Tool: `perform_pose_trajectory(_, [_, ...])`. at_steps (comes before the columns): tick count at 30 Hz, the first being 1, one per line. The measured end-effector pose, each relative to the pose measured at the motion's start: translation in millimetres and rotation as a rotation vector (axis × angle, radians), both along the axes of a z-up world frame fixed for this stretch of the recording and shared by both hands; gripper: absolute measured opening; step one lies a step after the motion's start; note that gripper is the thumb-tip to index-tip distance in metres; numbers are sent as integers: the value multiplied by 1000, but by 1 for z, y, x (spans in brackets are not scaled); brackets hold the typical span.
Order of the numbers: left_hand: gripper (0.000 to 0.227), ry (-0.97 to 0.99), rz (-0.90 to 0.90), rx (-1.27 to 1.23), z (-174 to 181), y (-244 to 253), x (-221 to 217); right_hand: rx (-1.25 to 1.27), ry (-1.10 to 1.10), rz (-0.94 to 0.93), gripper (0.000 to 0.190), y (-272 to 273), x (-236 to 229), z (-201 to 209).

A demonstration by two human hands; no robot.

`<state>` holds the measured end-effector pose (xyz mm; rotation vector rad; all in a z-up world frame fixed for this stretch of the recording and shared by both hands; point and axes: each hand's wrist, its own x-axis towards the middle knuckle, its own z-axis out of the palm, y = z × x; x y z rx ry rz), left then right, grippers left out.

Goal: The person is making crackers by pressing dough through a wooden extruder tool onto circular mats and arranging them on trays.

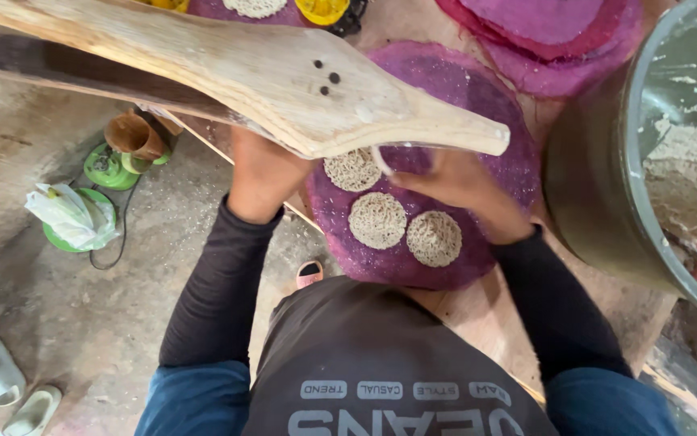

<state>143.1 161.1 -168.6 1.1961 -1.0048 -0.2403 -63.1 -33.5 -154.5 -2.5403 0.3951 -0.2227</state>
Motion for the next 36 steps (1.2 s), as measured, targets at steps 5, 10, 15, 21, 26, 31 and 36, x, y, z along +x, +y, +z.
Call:
perform_pose_trajectory(5, [48, -32, 20, 34, 10, -8, -9, -166, 26, -80, 96, 5, -32, -9])
perform_pose_trajectory(10, [48, -166, -59, 72, 36, -25, -29, 484, -338, -150, 70, 16, -49, 50])
perform_pose_trajectory(15, [45, -418, -241, 481, 68, -52, -67, 614, 155, 34, 70, -18, -119, 98])
perform_pose_trajectory(21, [64, 381, -1020, -325, 67, -100, -16, 714, 309, -43, 74, -26, -140, 82])
perform_pose_trajectory(26, [65, 671, -1104, -420, 34, -128, -5, 739, 535, -324, 78, -39, -130, 72])
perform_pose_trajectory(31, [38, 989, -1060, -593, 14, -137, -12, 790, 643, -248, 85, -52, -107, 50])
perform_pose_trajectory(36, [33, 1085, -961, -653, 1, -132, -3, 672, 606, -294, 79, -47, -91, 37])
